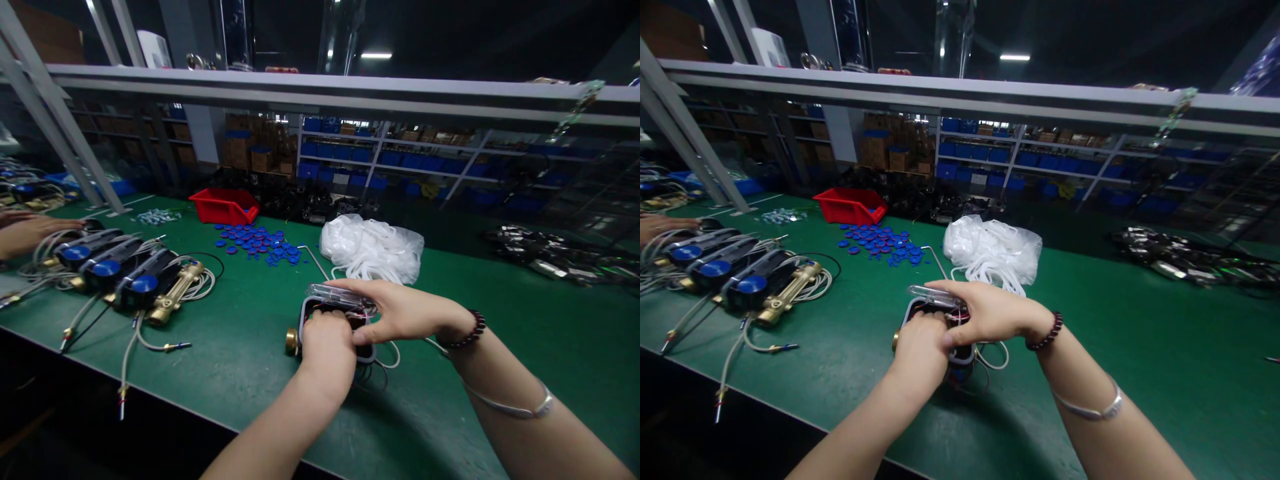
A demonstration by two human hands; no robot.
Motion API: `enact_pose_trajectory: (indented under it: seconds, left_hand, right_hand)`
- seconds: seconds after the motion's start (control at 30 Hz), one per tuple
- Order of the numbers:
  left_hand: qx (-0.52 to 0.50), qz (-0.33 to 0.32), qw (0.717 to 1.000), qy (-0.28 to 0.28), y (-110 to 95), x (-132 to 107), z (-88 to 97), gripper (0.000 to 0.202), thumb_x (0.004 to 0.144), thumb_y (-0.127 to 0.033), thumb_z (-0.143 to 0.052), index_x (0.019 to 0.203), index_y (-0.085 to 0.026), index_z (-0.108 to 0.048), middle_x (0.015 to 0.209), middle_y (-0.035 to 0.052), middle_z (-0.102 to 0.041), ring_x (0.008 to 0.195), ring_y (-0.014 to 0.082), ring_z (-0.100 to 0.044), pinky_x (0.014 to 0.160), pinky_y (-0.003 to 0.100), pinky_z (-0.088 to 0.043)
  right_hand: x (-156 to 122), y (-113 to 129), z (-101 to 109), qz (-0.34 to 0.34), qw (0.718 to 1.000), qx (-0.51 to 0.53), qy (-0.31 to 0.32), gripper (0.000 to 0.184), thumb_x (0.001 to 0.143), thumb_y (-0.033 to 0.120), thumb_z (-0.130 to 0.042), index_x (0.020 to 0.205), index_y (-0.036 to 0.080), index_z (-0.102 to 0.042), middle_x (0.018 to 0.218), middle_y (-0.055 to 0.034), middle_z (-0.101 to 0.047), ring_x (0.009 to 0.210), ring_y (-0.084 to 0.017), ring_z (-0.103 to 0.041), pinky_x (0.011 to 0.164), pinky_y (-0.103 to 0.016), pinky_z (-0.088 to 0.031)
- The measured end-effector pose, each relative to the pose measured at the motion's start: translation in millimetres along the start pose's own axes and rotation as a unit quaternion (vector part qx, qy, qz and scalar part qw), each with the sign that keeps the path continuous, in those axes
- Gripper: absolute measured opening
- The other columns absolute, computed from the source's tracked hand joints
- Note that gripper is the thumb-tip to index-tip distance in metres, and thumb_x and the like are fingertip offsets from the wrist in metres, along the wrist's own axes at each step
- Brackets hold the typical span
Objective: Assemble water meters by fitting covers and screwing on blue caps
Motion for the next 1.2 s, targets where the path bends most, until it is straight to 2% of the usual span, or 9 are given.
enact_pose_trajectory:
  seconds: [0.1,0.27,0.4,0.5,0.6,0.83,0.97,1.07,1.2]
  left_hand:
    - [-0.001,0.006,1.000,0.001,2,2,1.7,0.026,0.087,-0.007,-0.042,0.096,-0.005,-0.067,0.096,0.0180,-0.069,0.094,0.0301,-0.063,0.077,0.039,-0.052]
    - [-0.012,0.010,1.000,-0.020,4,-6,0.7,0.031,0.088,-0.005,-0.039,0.105,-0.009,-0.065,0.109,0.0165,-0.064,0.101,0.0277,-0.059,0.083,0.038,-0.050]
    - [-0.032,-0.040,0.990,-0.134,4,-22,8.9,0.032,0.088,-0.007,-0.044,0.115,-0.010,-0.060,0.104,0.0132,-0.064,0.096,0.0252,-0.060,0.086,0.040,-0.050]
    - [-0.064,-0.054,0.977,-0.198,8,-27,16.2,0.023,0.088,-0.010,-0.048,0.099,-0.015,-0.067,0.095,0.0093,-0.065,0.090,0.0237,-0.060,0.081,0.038,-0.052]
    - [-0.066,-0.026,0.985,-0.155,12,-16,13.1,0.023,0.086,-0.011,-0.050,0.076,-0.016,-0.070,0.088,0.0090,-0.066,0.088,0.0237,-0.061,0.077,0.035,-0.052]
    - [-0.046,0.028,0.996,-0.073,9,9,8.1,0.027,0.082,-0.003,-0.045,0.081,-0.009,-0.071,0.077,0.0145,-0.070,0.072,0.0251,-0.068,0.061,0.031,-0.053]
    - [-0.047,-0.008,0.997,-0.063,8,3,4.1,0.026,0.082,-0.002,-0.046,0.083,-0.010,-0.071,0.084,0.0135,-0.072,0.081,0.0251,-0.068,0.071,0.034,-0.054]
    - [-0.085,-0.110,0.974,-0.177,11,-24,23.9,0.025,0.085,-0.005,-0.048,0.094,-0.015,-0.069,0.093,0.0088,-0.071,0.090,0.0219,-0.065,0.083,0.034,-0.053]
    - [-0.126,-0.161,0.904,-0.375,32,-70,57.5,0.019,0.089,-0.012,-0.047,0.094,-0.014,-0.065,0.081,0.0070,-0.069,0.076,0.0183,-0.063,0.074,0.031,-0.054]
  right_hand:
    - [-1,-1,-3,0.033,0.998,0.041,0.030,0.083,0.072,0.037,-0.075,0.141,0.015,-0.034,0.140,-0.0069,-0.046,0.126,-0.022,-0.043,0.105,-0.028,-0.033]
    - [4,-6,1,0.012,0.999,0.001,-0.045,0.054,0.083,0.029,-0.062,0.133,0.017,-0.046,0.119,-0.0054,-0.062,0.101,-0.019,-0.060,0.086,-0.029,-0.047]
    - [3,-5,2,0.000,0.993,-0.006,-0.116,0.047,0.078,0.009,-0.054,0.123,0.020,-0.055,0.112,-0.0021,-0.066,0.093,-0.016,-0.063,0.080,-0.026,-0.048]
    - [2,-6,3,-0.009,0.989,-0.019,-0.146,0.048,0.074,0.004,-0.053,0.118,0.021,-0.059,0.105,-0.0008,-0.068,0.088,-0.016,-0.064,0.074,-0.026,-0.048]
    - [2,-4,5,-0.005,0.986,-0.035,-0.164,0.047,0.074,0.005,-0.054,0.118,0.021,-0.061,0.102,-0.0006,-0.069,0.085,-0.016,-0.064,0.073,-0.026,-0.048]
    - [1,-2,3,0.001,0.983,-0.063,-0.172,0.044,0.077,0.005,-0.051,0.117,0.021,-0.061,0.108,-0.0037,-0.069,0.094,-0.019,-0.064,0.082,-0.031,-0.049]
    - [-2,-2,-3,0.009,0.979,-0.099,-0.179,0.039,0.081,0.005,-0.053,0.115,0.020,-0.060,0.110,-0.0047,-0.068,0.097,-0.019,-0.064,0.083,-0.031,-0.050]
    - [-3,-2,-6,0.014,0.978,-0.113,-0.173,0.038,0.083,0.005,-0.052,0.118,0.019,-0.058,0.111,-0.0056,-0.067,0.098,-0.019,-0.064,0.083,-0.030,-0.050]
    - [-3,-3,-7,0.002,0.977,-0.133,-0.167,0.037,0.085,0.007,-0.051,0.119,0.019,-0.056,0.112,-0.0070,-0.066,0.099,-0.021,-0.063,0.084,-0.033,-0.051]
Point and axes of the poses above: each hand's wrist, its own x-axis towards the middle knuckle, its own z-axis out of the back of the hand, y = z × x, the point moved 9 cm from there along x, towards the middle knuckle
